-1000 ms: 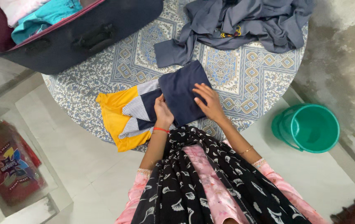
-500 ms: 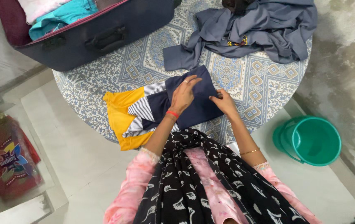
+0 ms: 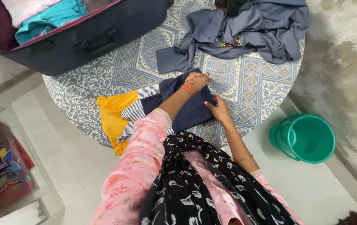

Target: The person folds a dark brown jacket by buttoning it and arranging the sleeves, then places it into an open suitcase. They then fold a multi-colored shirt with yellow, white, and blue sections on the bed.

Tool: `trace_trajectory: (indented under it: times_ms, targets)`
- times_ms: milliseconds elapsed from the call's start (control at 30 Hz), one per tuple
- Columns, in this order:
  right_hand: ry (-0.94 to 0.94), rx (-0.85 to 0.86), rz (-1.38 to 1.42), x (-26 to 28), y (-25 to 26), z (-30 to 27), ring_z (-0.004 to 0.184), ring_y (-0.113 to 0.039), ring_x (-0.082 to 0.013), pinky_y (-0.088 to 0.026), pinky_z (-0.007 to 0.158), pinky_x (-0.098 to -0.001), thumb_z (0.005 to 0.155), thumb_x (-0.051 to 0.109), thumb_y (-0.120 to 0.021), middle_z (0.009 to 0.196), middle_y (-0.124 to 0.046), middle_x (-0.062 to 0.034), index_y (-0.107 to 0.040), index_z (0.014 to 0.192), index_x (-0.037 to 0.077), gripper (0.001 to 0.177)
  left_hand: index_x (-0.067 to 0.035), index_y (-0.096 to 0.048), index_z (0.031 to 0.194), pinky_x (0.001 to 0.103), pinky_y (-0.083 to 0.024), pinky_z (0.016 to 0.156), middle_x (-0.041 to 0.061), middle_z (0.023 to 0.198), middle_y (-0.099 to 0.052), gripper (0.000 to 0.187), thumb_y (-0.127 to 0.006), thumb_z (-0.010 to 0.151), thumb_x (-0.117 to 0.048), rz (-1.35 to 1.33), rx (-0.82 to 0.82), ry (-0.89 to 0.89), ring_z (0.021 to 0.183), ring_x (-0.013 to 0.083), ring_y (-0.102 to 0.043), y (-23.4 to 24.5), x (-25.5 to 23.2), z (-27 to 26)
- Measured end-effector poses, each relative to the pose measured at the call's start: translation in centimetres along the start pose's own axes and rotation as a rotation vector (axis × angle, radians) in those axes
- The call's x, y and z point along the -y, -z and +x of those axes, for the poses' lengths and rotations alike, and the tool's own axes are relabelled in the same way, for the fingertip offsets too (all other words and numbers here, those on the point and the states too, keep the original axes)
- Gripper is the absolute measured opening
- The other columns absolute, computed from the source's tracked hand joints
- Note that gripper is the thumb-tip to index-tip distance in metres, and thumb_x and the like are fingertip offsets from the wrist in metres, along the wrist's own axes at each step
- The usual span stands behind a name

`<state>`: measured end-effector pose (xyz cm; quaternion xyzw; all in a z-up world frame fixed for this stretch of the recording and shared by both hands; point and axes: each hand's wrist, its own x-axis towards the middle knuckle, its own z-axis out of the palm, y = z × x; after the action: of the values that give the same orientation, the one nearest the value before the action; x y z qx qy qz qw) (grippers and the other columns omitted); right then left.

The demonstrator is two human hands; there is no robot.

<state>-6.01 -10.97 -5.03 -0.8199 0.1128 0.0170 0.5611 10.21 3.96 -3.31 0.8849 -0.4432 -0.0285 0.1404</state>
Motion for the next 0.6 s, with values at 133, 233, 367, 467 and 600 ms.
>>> trace_trajectory:
  times_ms: [133,233,367,467,600]
  targets:
    - [-0.002,-0.051,0.02,-0.3,0.1,-0.2,0.111,-0.069,-0.0247,-0.053,0.096,-0.0339,0.089,0.023,-0.081,0.12,-0.071,-0.021,-0.06,0.133,-0.003,0.055,-0.018,-0.073,0.108,0.046,-0.057,0.074,0.009,0.109,-0.068,0.025,-0.055,0.09,-0.018,0.012,-0.161,-0.076,0.092,0.0311,-0.072,-0.3,0.4,1.0]
    - [-0.03,-0.054,0.203,0.4,0.7,-0.4,0.106,-0.07,-0.0211,-0.055,0.093,-0.0317,0.088,0.015,-0.078,0.117,-0.074,-0.0169,-0.062,0.131,-0.003,0.049,-0.016,-0.072,0.104,0.048,-0.057,0.075,0.012,0.108,-0.067,0.019,-0.056,0.095,-0.019,-0.023,-0.156,0.015,0.09,0.0336,-0.072,-0.3,0.2,2.1]
    - [-0.026,-0.135,0.138,2.7,2.3,0.2,0.097,-0.071,-0.018,-0.056,0.088,-0.0302,0.088,0.009,-0.078,0.11,-0.076,-0.0124,-0.065,0.128,-0.002,0.044,-0.013,-0.07,0.102,0.048,-0.057,0.073,0.018,0.12,-0.062,0.017,-0.057,0.091,-0.013,-0.053,-0.255,0.037,0.086,0.0352,-0.071,1.0,-0.9,3.6]
    - [0.057,-0.209,0.059,5.2,4.7,0.8,0.095,-0.071,-0.0159,-0.054,0.086,-0.0289,0.088,0.008,-0.078,0.107,-0.076,-0.0101,-0.068,0.125,-0.001,0.04,-0.013,-0.071,0.103,0.049,-0.057,0.075,0.02,0.123,-0.059,0.017,-0.059,0.091,-0.011,-0.08,-0.295,0.058,0.086,0.0351,-0.071,3.6,-2.0,5.3]
    - [0.102,-0.391,-0.153,9.9,8.9,1.0,0.088,-0.071,-0.0175,-0.054,0.082,-0.0289,0.087,0.01,-0.082,0.101,-0.076,-0.0105,-0.072,0.122,0.003,0.037,-0.015,-0.072,0.109,0.049,-0.056,0.074,0.016,0.124,-0.06,0.028,-0.059,0.085,-0.008,-0.115,-0.63,-0.091,0.084,0.0354,-0.071,7.0,-3.5,7.6]
